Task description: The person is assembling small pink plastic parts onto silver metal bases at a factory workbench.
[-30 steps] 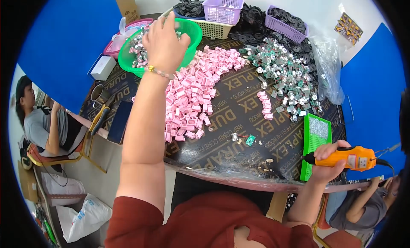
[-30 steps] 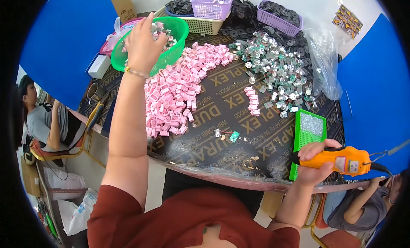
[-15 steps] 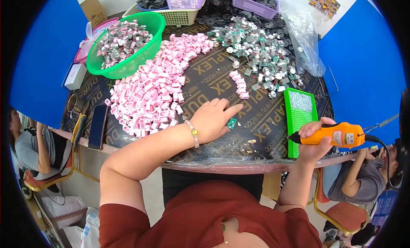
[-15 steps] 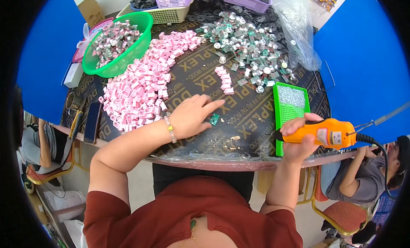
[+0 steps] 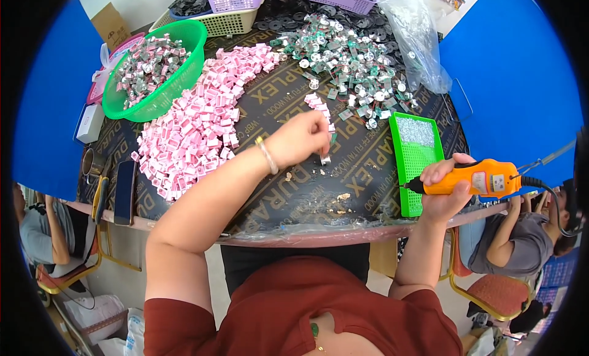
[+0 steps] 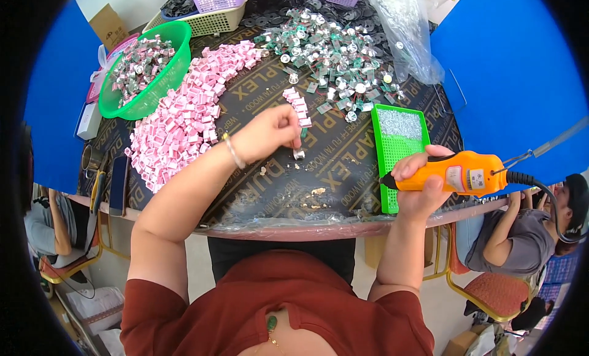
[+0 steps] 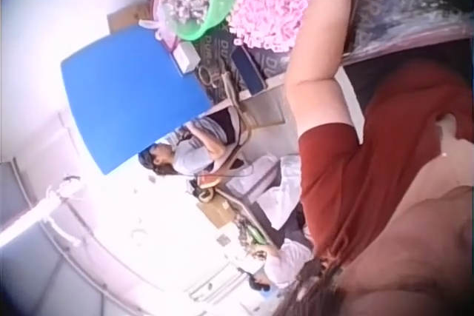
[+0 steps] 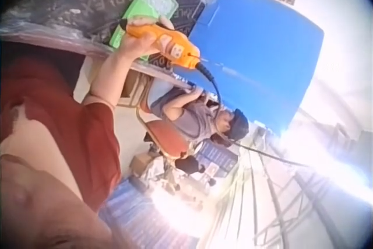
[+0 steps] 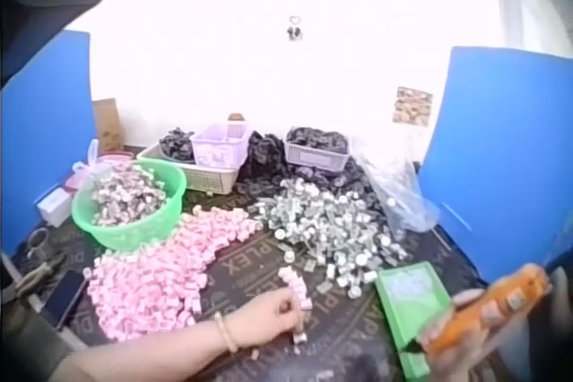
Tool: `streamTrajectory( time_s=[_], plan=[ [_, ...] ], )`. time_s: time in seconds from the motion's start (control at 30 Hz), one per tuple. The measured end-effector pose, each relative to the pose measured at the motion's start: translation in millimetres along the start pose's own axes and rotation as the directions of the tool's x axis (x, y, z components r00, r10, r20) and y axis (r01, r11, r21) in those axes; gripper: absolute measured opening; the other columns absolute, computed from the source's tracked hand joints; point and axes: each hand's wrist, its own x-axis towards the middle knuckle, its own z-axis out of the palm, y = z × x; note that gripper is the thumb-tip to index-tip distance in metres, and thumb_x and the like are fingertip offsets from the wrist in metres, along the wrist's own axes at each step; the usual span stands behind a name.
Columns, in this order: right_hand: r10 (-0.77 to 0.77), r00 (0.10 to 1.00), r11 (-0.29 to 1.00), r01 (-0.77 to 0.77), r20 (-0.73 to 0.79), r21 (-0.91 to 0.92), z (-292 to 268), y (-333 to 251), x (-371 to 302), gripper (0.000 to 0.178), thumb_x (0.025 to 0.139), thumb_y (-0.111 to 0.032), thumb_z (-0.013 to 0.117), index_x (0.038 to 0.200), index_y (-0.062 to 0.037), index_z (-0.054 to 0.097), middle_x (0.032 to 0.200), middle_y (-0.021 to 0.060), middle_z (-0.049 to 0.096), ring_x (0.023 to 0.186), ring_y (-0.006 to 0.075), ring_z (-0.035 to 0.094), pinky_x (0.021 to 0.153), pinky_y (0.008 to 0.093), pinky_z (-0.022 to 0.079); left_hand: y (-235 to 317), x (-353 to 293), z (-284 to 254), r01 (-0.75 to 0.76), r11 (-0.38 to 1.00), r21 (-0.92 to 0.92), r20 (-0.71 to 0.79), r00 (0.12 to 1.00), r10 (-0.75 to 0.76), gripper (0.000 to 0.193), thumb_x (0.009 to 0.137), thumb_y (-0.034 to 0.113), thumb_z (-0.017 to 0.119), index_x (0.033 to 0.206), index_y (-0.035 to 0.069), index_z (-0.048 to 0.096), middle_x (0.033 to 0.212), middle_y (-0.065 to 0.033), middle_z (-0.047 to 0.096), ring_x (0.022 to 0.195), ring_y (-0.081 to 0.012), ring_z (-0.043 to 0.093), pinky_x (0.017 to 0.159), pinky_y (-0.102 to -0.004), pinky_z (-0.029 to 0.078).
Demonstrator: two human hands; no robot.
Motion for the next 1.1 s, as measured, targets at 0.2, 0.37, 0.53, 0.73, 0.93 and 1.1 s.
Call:
streamTrajectory(
  time_s=[0.2,0.37,0.53,0.73,0.93,1.1],
  plan=[
    [-0.053,0.999,0.998,0.052,-0.008,-0.042,-3.0,-4.0,4.7,0.061,0.086,-0.05,0.066,0.115,-0.0013,0.045,0.065,0.0078,0.054,0.054,0.0168,0.053,0.052,0.0291,0.047,8.3,19.9,0.4,-0.128,0.905,0.405,-0.166,0.964,0.21,0.012,0.084,0.005,0.067,0.087,0.003,0.055,0.08,-0.0028,0.062,0.077,-0.0118,0.063,0.066,-0.0273,0.05],
    [-0.09,0.996,0.994,0.089,-0.018,-0.063,-15.1,-5.2,12.5,0.057,0.088,-0.047,0.065,0.115,-0.0009,0.046,0.066,0.008,0.055,0.055,0.0161,0.053,0.053,0.0292,0.047,-12.5,25.5,17.4,-0.192,0.548,0.814,-0.121,0.867,0.484,0.01,0.079,0.008,0.069,0.083,0.004,0.06,0.081,-0.0125,0.061,0.078,-0.0318,0.061,0.071,-0.0413,0.049],
    [-0.119,0.99,0.991,0.113,-0.071,-0.074,-44.5,-1.1,33.8,0.046,0.092,-0.035,0.064,0.115,0.0007,0.047,0.068,0.0078,0.055,0.058,0.0158,0.054,0.053,0.0299,0.046,-24.3,24.7,23.5,-0.154,0.172,0.973,0.03,0.823,0.567,0.01,0.08,0.009,0.056,0.089,0.009,0.059,0.085,-0.0089,0.058,0.086,-0.0274,0.06,0.077,-0.0403,0.046],
    [-0.092,0.979,0.958,0.037,-0.179,-0.285,-83.2,22.1,75.1,0.029,0.095,-0.02,0.061,0.11,0.0022,0.051,0.069,0.0048,0.057,0.056,0.0121,0.055,0.053,0.0256,0.046,-20.5,0.2,29.1,-0.237,0.207,0.949,0.088,0.831,0.55,0.018,0.078,0.006,0.057,0.096,0.008,0.06,0.085,-0.0102,0.058,0.086,-0.0294,0.059,0.079,-0.0411,0.046],
    [-0.052,0.978,0.941,-0.02,-0.203,-0.339,-101.6,43.7,89.6,0.024,0.094,-0.019,0.063,0.107,-0.0005,0.054,0.07,0.0038,0.058,0.058,0.0111,0.056,0.054,0.0248,0.047,-2.4,-44.6,50.3,-0.193,0.413,0.89,0.025,0.925,0.38,0.027,0.079,0.004,0.066,0.105,0.008,0.057,0.092,-0.0117,0.061,0.088,-0.0334,0.06,0.08,-0.0428,0.047],
    [-0.029,0.983,0.938,-0.036,-0.181,-0.344,-101.3,50.7,86.7,0.022,0.094,-0.018,0.063,0.105,-0.0014,0.054,0.07,0.0033,0.058,0.058,0.0109,0.056,0.055,0.0243,0.047,0.9,-63.0,54.6,-0.155,0.479,0.864,-0.02,0.94,0.339,0.027,0.077,0.002,0.068,0.102,0.006,0.06,0.095,-0.0111,0.062,0.09,-0.0328,0.06,0.081,-0.0411,0.047]
  ],
)
